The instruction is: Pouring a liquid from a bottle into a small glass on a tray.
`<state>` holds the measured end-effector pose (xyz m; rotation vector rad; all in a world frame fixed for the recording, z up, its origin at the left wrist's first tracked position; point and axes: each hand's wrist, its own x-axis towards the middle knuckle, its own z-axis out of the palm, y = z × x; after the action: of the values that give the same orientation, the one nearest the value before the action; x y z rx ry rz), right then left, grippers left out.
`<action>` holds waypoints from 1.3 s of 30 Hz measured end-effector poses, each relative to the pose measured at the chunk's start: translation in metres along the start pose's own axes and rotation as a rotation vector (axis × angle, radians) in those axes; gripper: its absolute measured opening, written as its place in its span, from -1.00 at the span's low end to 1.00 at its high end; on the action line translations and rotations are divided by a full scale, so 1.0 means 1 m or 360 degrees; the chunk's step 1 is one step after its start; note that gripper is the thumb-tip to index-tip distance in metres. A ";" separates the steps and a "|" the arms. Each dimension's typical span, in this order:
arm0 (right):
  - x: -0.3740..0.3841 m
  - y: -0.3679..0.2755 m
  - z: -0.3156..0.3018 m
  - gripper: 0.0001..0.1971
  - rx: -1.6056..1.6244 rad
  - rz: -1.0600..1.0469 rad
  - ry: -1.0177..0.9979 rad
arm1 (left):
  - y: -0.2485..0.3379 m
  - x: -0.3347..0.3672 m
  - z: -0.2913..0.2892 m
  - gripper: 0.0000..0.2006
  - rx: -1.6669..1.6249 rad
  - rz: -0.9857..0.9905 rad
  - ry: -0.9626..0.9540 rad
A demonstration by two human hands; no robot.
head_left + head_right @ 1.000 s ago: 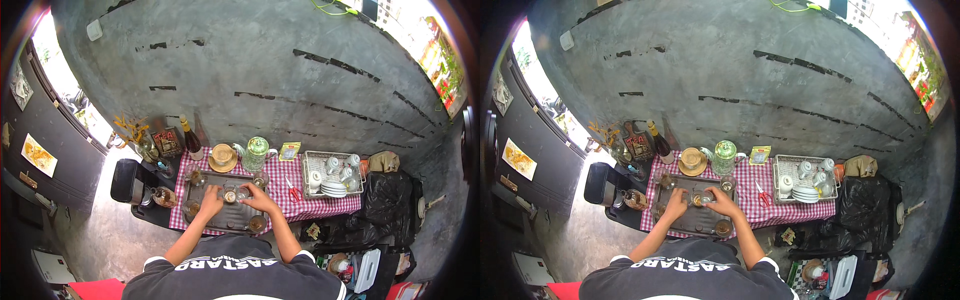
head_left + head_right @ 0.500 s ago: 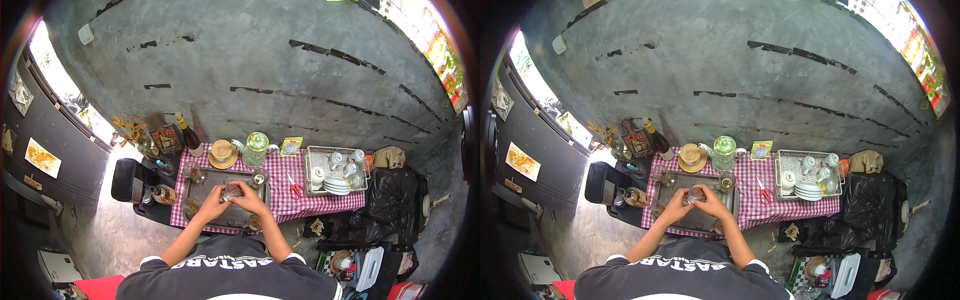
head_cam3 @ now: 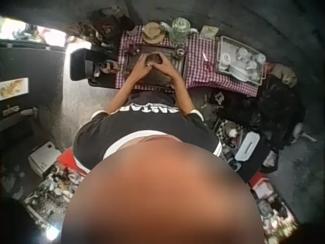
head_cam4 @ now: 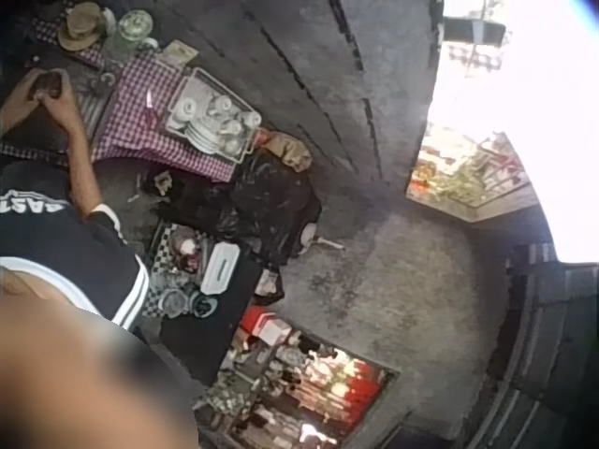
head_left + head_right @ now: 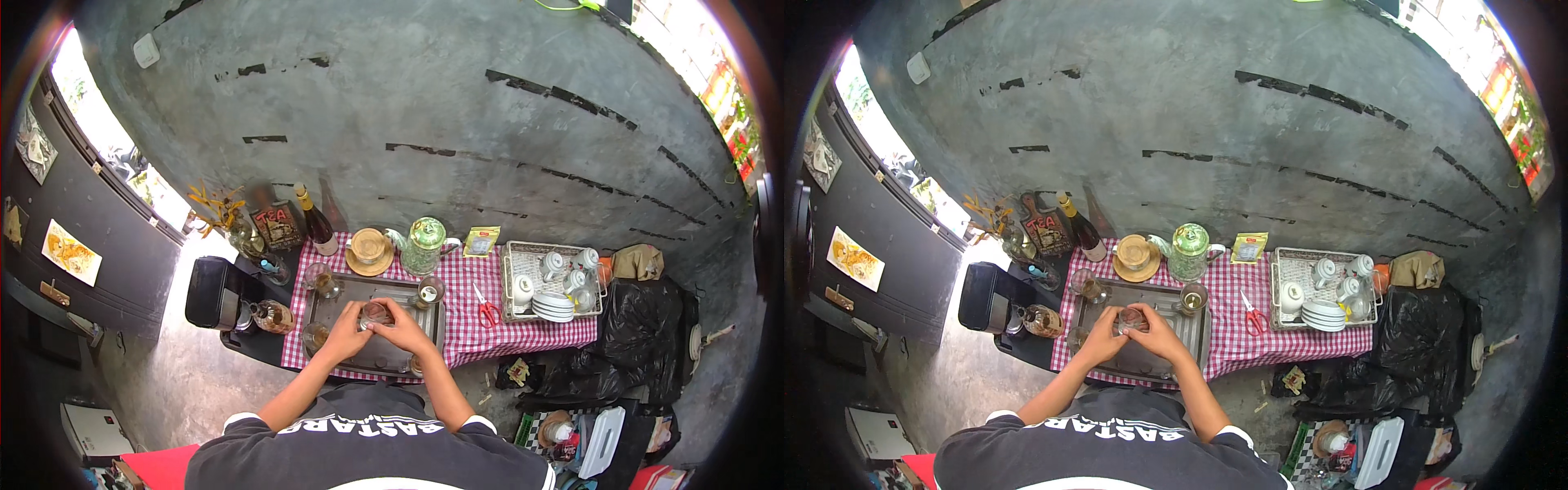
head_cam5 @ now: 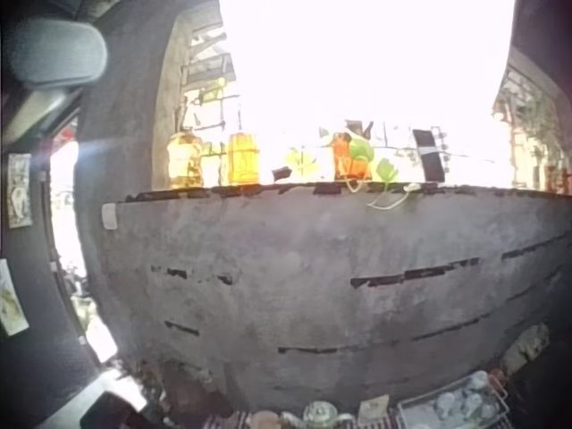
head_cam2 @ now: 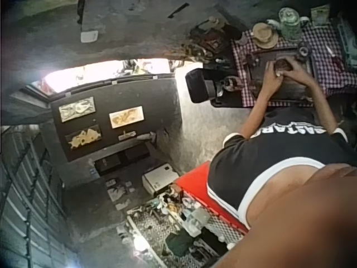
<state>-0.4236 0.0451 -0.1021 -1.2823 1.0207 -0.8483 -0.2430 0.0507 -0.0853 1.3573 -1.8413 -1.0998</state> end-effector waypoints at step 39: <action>0.083 -0.039 0.258 -0.02 -0.0600 -0.0041 0.0208 | -0.113 -0.028 -0.313 -0.53 -0.0897 0.0125 0.0177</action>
<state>-0.1513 0.0520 -0.0743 -1.5739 1.3144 -0.7904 0.0789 -0.0223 -0.0338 0.9818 -1.3471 -1.3398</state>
